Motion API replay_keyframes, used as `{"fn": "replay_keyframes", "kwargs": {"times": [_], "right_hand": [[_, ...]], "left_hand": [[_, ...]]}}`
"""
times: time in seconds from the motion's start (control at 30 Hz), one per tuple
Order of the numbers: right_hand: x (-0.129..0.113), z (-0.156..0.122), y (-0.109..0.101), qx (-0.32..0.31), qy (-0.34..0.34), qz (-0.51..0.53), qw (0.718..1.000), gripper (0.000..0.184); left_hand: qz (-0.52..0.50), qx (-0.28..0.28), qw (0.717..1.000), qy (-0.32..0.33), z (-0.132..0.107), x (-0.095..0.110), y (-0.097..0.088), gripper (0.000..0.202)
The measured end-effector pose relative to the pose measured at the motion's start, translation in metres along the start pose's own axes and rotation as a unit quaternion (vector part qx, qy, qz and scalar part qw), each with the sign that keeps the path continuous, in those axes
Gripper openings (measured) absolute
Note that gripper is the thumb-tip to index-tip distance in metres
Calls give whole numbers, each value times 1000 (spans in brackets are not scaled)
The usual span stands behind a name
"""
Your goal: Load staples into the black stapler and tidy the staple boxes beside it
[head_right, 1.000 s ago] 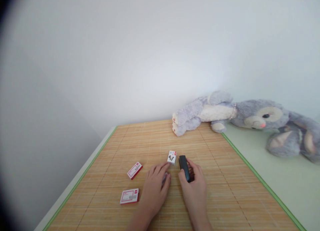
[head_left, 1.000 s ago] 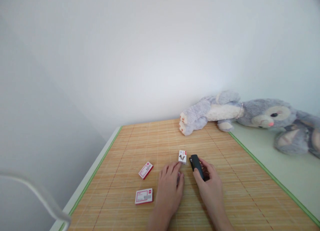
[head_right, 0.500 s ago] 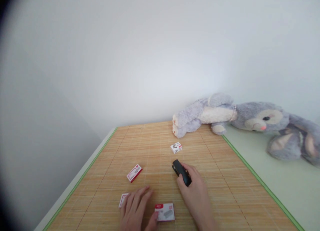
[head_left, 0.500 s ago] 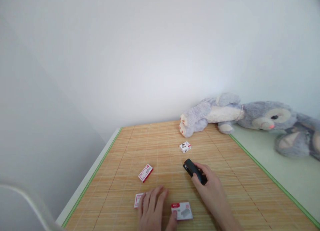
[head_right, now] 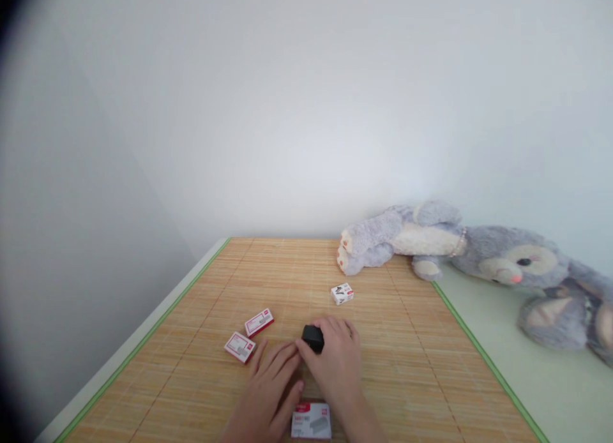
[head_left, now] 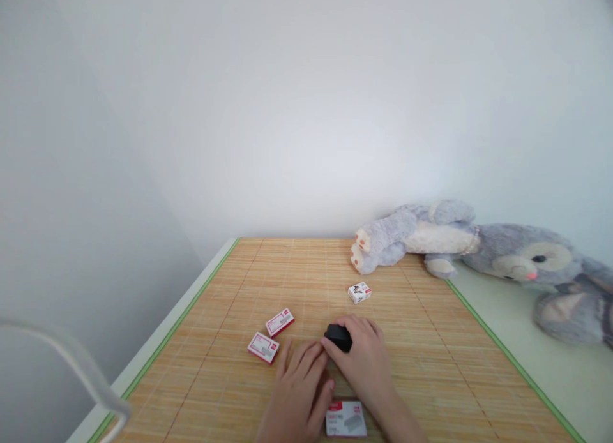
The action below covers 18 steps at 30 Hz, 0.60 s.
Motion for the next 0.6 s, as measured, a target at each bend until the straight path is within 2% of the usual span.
{"fn": "replay_keyframes", "kwargs": {"times": [0.1,0.17,0.2,0.27,0.33,0.4,0.47,0.53,0.6], "right_hand": [[2,5,1,33,28,37,998,17],[15,7,-1,67,77,129,986,23],[24,7,-2,87,105,194,971,27],[46,3,-7,139,157,324,923,31],[68,-5,-16,201,197,423,861,32],[91,-20,-25,266,238,486,798,34],[112,-37,-27,304,292,525,740,39],[126,-52,-27,303,342,543,705,43],[133,-63,-29,275,368,550,697,43]], "left_hand": [[-3,0,1000,-24,1,7,12,51],[1,19,998,-61,2,4,13,50],[3,27,997,-74,2,2,13,50],[6,36,995,-88,2,0,12,50],[7,41,995,-90,2,-1,12,50],[8,47,995,-89,2,-1,11,50],[9,51,995,-90,3,0,11,51],[7,48,995,-87,3,-1,12,52],[1,42,996,-79,1,-4,13,52]]}}
Point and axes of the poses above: each hand's wrist, its own z-axis towards the middle knuckle, its own y-axis out of the palm, x = y × z, the point moved 10 cm from there along z, towards the middle knuckle, and after that the axes turned 6 degrees about -y, right-handed, at the moved point
